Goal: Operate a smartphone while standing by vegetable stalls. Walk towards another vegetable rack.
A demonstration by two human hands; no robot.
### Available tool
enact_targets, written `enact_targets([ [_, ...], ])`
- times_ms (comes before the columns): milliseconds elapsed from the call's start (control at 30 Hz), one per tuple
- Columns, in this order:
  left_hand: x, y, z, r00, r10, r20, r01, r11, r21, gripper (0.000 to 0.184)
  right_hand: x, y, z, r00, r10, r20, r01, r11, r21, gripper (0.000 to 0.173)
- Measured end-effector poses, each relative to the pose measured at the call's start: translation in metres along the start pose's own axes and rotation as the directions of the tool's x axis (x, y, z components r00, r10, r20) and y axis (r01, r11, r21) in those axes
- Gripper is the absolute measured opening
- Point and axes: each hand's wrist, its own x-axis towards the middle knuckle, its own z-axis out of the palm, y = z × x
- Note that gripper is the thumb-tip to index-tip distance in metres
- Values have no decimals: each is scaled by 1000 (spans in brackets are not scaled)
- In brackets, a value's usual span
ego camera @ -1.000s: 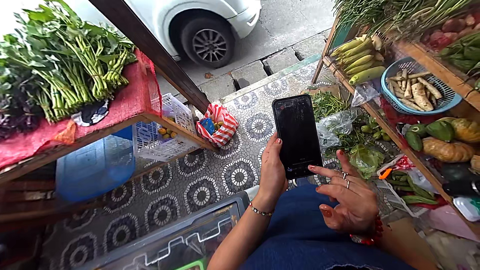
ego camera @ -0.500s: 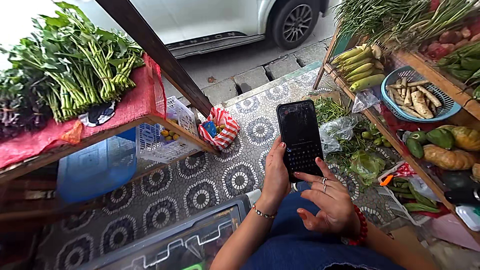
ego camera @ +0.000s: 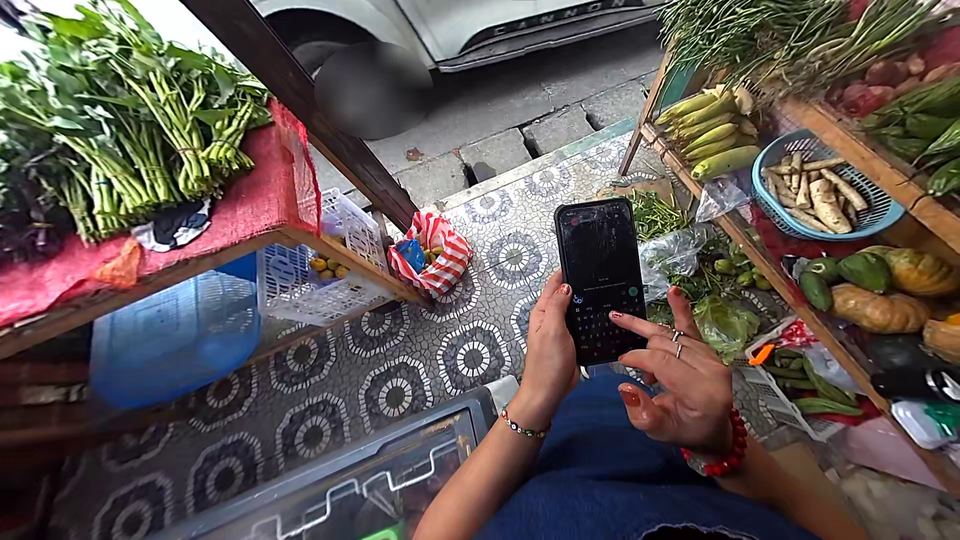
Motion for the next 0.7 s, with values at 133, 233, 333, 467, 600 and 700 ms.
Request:
enact_targets([
  [133, -1, 1, 1, 1000, 8, 15, -8, 1000, -1, 46, 0, 1, 4, 1000, -9, 10, 9, 1000, 2, 52],
  [233, -2, -1, 1, 1000, 13, 22, -13, 1000, 0, 47, 0, -1, 6, 1000, -23, 19, 23, 1000, -1, 53],
  [333, -2, -3, 1, 999, 21, 45, -21, 1000, 8, 46, 2, -7, 11, 997, -66, 48, 65, 997, 29, 55],
  [467, -3, -3, 1, 999, 13, 47, -14, 1000, 22, 47, 2, -9, 18, 992, -102, 73, 100, 995, 28, 55],
  [600, -3, -1, -2, 999, 14, 49, -14, 1000, -1, 47, -2, -11, 8, 994, -91, 58, 89, 996, 32, 52],
  [700, -3, 2, -3, 999, 11, 32, -11, 1000, 1, 47, -3, -5, 2, 999, -40, 24, 40, 999, 24, 52],
])
